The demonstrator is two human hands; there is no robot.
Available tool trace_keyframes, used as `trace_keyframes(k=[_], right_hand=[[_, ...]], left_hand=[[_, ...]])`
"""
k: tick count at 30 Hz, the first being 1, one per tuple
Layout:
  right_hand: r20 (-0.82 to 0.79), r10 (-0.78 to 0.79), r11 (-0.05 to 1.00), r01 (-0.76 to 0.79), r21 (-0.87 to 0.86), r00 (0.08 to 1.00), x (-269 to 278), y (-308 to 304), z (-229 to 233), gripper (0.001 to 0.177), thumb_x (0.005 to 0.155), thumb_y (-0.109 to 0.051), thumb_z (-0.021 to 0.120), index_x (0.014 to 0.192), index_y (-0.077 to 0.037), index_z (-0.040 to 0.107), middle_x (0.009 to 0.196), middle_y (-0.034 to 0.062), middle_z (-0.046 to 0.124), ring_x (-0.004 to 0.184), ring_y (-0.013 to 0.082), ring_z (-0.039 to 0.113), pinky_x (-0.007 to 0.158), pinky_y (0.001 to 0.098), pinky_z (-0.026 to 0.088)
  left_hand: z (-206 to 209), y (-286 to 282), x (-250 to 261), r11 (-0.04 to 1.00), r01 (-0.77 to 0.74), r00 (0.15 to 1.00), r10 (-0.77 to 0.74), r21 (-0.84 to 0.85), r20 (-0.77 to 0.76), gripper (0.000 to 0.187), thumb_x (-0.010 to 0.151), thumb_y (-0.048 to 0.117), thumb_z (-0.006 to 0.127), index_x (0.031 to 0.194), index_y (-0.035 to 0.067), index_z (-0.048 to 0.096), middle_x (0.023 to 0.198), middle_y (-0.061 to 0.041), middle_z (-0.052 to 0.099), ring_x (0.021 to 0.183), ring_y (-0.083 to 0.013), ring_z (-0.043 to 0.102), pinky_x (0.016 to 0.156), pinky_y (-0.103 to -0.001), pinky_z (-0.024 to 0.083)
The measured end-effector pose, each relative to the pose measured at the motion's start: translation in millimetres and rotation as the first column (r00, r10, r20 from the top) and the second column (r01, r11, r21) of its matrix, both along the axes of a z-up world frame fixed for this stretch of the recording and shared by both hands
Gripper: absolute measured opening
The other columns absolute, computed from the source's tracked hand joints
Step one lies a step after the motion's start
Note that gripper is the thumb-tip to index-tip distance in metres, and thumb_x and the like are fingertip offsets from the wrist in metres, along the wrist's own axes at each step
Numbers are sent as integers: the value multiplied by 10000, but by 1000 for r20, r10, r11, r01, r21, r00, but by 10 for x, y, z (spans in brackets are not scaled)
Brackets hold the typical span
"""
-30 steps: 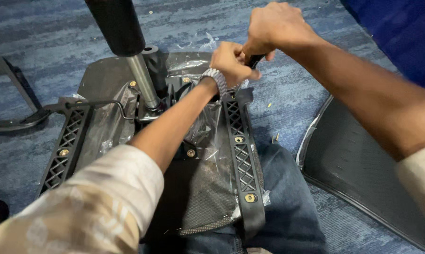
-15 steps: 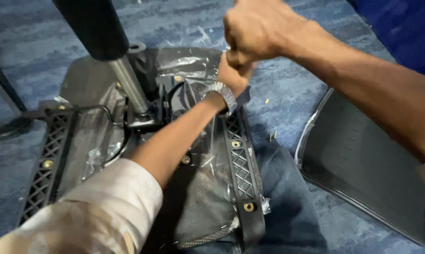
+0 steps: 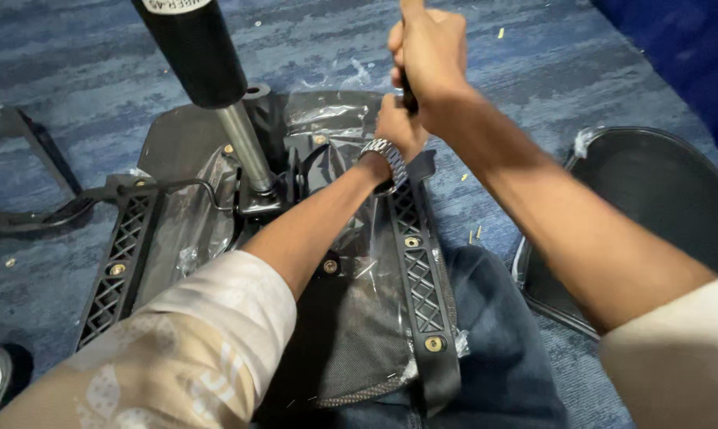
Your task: The person uses a screwdriver to tighten screws on the underside of an office chair base. They rotate the base to access different screw locations and continue fastening components together.
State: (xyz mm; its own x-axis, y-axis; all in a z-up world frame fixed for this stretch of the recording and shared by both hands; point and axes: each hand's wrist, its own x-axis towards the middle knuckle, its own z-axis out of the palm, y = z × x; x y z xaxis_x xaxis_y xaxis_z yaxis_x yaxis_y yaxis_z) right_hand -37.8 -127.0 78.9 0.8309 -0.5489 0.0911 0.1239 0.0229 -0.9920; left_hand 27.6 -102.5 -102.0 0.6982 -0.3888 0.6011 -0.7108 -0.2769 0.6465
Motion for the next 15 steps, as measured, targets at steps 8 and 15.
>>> trace_keyframes(k=[8, 15], right_hand=[[86, 585, 810, -585, -33, 806, -82, -228, -17, 557, 1094, -391, 603, 627, -168, 398, 553, 3, 395, 487, 138, 379, 559, 336, 416], [12, 802, 597, -801, -38, 597, -109, -358, 88, 572, 1149, -377, 542, 633, -166, 416, 554, -17, 387, 541, 126, 407, 677, 331, 469]], left_hand=[[355, 135, -155, 994, 13, 888, -63, -112, -456, 227, 813, 215, 707, 965, 47, 707, 796, -148, 738, 799, -301, 756, 699, -395, 579], [678, 366, 5, 764, 637, 538, -540, -108, -647, 318, 941, 295, 677, 847, -9, 689, 688, -55, 712, 653, -175, 705, 641, -344, 606]])
